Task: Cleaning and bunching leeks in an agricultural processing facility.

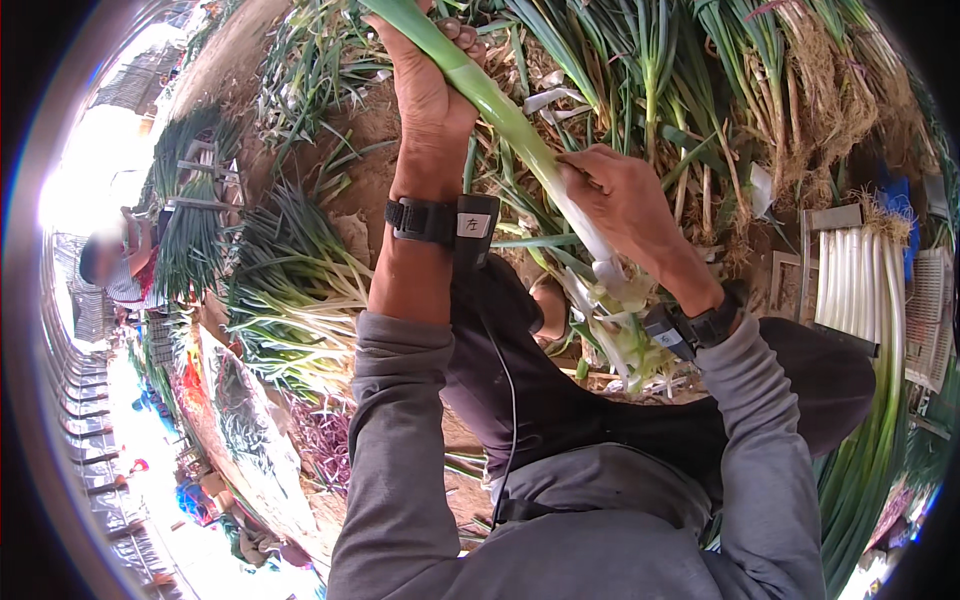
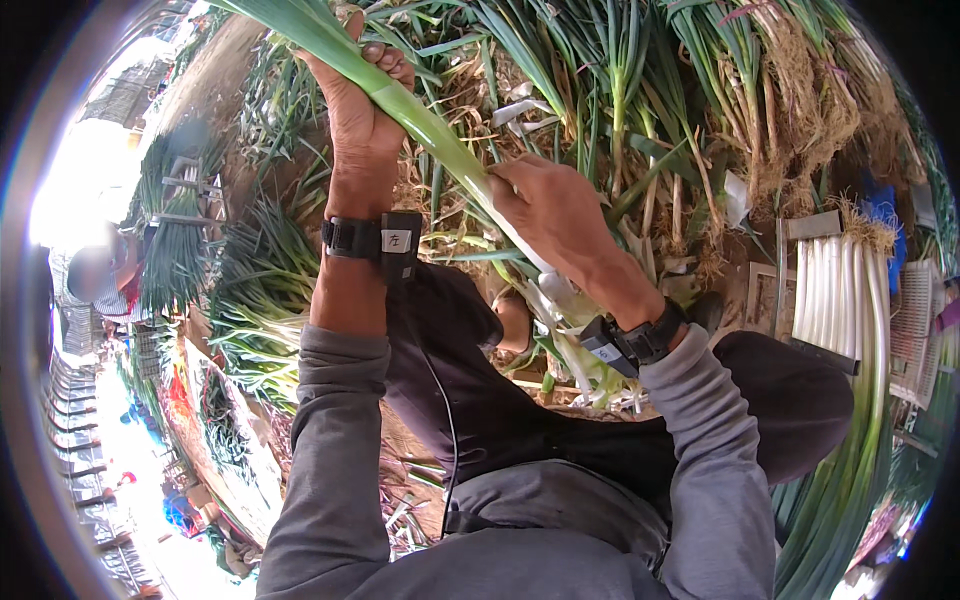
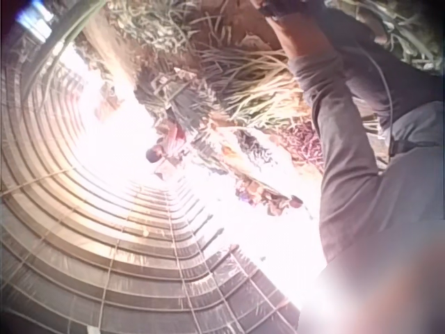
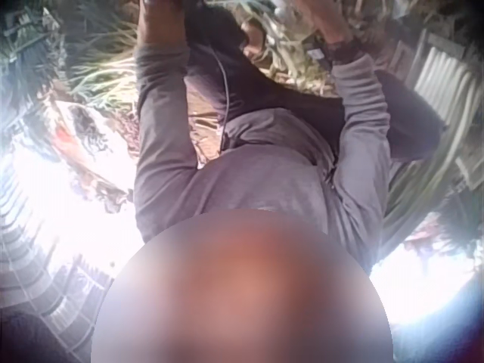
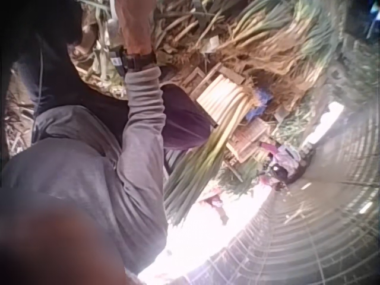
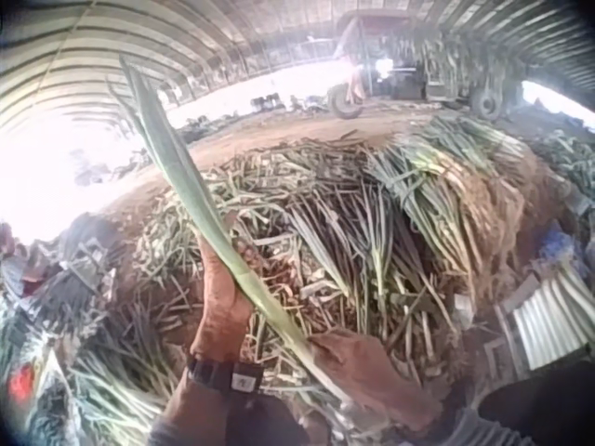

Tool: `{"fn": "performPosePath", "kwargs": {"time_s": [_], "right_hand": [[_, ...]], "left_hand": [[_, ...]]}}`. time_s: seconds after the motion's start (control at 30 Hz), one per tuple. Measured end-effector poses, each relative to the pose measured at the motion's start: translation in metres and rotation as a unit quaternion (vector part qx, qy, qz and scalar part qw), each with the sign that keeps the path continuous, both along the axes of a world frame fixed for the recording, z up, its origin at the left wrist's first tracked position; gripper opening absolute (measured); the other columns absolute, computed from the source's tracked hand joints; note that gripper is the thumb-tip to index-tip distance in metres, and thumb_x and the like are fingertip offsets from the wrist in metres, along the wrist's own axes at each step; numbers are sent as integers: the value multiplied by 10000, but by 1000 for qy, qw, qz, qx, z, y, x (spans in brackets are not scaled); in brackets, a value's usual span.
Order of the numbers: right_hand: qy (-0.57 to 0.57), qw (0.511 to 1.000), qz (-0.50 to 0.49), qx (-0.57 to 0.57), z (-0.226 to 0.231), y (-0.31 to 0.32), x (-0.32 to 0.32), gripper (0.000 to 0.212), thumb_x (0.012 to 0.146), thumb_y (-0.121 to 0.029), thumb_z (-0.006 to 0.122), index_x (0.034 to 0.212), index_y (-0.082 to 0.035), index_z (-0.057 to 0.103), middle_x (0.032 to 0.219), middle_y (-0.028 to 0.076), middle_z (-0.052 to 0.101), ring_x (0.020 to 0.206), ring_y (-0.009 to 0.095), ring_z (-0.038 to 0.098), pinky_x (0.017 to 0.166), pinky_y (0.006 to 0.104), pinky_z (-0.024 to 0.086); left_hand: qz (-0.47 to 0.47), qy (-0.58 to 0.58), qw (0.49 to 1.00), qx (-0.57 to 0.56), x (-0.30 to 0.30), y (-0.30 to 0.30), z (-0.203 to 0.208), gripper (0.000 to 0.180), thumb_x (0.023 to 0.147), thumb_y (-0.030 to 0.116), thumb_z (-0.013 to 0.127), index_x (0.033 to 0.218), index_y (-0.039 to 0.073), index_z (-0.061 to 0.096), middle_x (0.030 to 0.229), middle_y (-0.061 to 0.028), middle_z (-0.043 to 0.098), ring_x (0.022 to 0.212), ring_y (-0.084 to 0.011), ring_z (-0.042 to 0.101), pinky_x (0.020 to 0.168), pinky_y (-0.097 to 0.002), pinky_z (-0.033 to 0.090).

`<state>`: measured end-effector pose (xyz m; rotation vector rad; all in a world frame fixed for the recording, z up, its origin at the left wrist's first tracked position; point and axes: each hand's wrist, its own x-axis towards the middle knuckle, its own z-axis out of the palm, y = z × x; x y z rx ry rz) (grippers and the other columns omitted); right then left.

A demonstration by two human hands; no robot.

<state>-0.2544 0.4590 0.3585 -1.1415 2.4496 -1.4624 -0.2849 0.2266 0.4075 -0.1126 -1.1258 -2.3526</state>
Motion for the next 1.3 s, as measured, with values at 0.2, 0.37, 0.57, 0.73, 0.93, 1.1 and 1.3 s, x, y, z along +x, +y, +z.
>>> {"fn": "performPosePath", "kwargs": {"time_s": [0.2,0.37,0.57,0.73,0.93,1.1,1.3], "right_hand": [[109,989,-59,82,3,-7,-5,179,903,-122,618,1013,1,687,892,171,687,746,371,663,669,397,511],[-25,998,-35,45,-4,-1,-14,193,898,-181,592,947,-9,664,830,174,669,753,366,667,678,447,497],[-154,987,-31,-27,-30,-1,-7,284,972,-252,582,962,22,656,706,75,563,653,163,541,620,330,441],[-248,963,-47,-90,-7,1,3,407,1008,-356,582,943,41,645,621,31,431,625,93,411,561,305,385],[-221,970,1,-97,-20,8,-16,425,1030,-373,558,939,28,667,653,-58,428,609,49,370,525,265,323],[-348,932,61,-77,-23,12,-21,372,1027,-319,574,907,9,701,675,-46,539,611,30,447,530,249,362],[-433,887,84,-135,-18,9,-18,299,1014,-277,597,942,-22,734,759,-28,650,652,34,545,567,228,430]], "left_hand": [[4,-10,1000,-6,1,3,0,883,940,655,511,1544,49,291,760,31,485,676,-95,501,602,-256,480],[-4,-23,1000,5,2,8,-3,913,931,684,494,1556,61,259,746,27,473,662,-107,494,603,-275,478],[-27,-9,999,42,-3,8,-3,839,934,693,484,1483,69,366,739,35,460,651,-107,485,598,-270,464],[-32,-24,997,63,-2,19,-1,804,926,698,491,1437,80,422,745,38,467,648,-108,481,605,-274,468],[-74,-17,992,102,-6,24,-6,766,917,695,501,1426,125,449,782,43,484,682,-109,492,628,-271,472],[-114,-12,990,83,0,33,-7,715,929,682,494,1429,172,452,800,45,489,702,-109,494,646,-277,471],[-155,-14,986,55,2,35,-6,674,949,689,451,1410,198,472,778,49,476,698,-125,491,630,-269,453]]}}
